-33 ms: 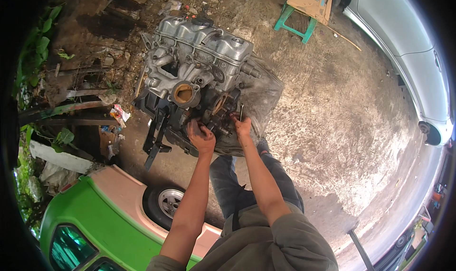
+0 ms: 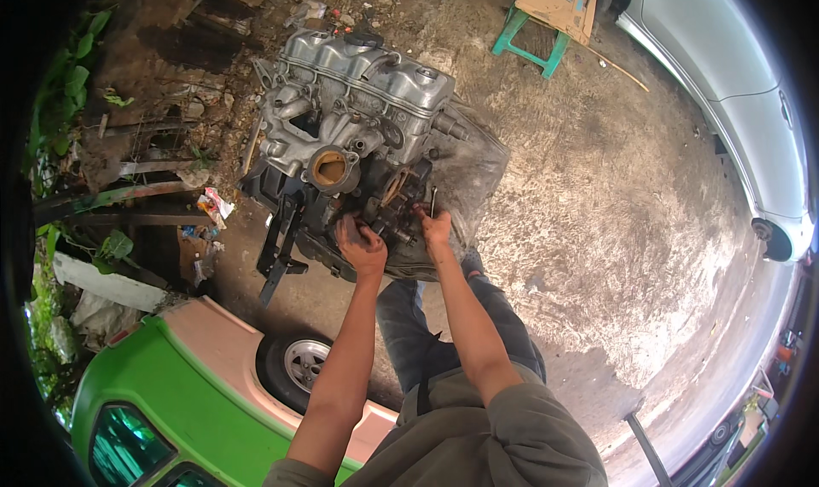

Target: The person uses a wrench to loosen and remove bolts from a car engine block resting on a cloth on the ground. After removing several bolts, the person places the wrench on a nearby cardboard box and briefly touches the engine surface.

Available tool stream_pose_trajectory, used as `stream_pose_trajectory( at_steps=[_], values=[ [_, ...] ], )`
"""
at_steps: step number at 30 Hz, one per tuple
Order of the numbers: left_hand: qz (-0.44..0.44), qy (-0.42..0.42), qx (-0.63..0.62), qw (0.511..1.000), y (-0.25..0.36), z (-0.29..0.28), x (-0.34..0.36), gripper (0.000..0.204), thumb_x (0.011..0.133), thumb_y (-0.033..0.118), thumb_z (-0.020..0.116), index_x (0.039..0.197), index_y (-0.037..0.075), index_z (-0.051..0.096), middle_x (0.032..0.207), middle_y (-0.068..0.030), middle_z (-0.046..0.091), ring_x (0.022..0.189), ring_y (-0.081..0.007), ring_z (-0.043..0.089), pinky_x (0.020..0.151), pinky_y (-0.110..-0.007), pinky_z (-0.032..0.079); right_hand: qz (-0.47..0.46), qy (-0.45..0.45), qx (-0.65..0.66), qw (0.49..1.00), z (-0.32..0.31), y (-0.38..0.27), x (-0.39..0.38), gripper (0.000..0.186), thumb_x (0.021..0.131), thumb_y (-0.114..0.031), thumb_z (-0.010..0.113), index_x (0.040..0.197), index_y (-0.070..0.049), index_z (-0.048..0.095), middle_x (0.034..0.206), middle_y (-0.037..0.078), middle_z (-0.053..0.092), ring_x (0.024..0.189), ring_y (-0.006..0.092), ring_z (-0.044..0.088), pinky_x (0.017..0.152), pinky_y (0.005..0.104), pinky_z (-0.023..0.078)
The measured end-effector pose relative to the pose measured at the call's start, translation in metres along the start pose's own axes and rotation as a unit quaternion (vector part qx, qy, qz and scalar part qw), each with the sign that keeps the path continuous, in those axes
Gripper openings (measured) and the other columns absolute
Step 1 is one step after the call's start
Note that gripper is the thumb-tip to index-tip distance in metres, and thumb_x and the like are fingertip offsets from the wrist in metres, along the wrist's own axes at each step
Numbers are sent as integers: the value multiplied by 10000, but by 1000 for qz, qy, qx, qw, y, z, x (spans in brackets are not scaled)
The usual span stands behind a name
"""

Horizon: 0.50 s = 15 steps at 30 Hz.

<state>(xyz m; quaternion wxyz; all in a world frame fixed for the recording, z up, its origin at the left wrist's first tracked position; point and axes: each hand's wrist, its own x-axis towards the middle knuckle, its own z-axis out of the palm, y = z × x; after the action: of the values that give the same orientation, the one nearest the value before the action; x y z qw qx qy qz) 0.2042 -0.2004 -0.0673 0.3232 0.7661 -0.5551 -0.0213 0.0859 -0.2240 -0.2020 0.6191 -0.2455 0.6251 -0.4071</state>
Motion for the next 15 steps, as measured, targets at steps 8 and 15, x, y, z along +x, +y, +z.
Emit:
stream_pose_trajectory(
  at_steps=[8,15],
  values=[
    [13,13,2,1000,-2,5,5,244,718,49,442,910,-62,545,822,-228,516,797,-416,496,796,-532,417,109,13,40,993,5,-18,8,194,909,-158,638,962,29,632,858,98,676,783,161,620,715,282,444],
    [-10,-6,-11,1000,-3,5,4,244,737,52,434,917,-64,551,850,-228,534,819,-423,503,826,-541,414,-16,-63,83,994,-6,-11,1,250,888,-213,670,953,26,634,917,88,682,788,160,620,722,272,444]
  ],
)
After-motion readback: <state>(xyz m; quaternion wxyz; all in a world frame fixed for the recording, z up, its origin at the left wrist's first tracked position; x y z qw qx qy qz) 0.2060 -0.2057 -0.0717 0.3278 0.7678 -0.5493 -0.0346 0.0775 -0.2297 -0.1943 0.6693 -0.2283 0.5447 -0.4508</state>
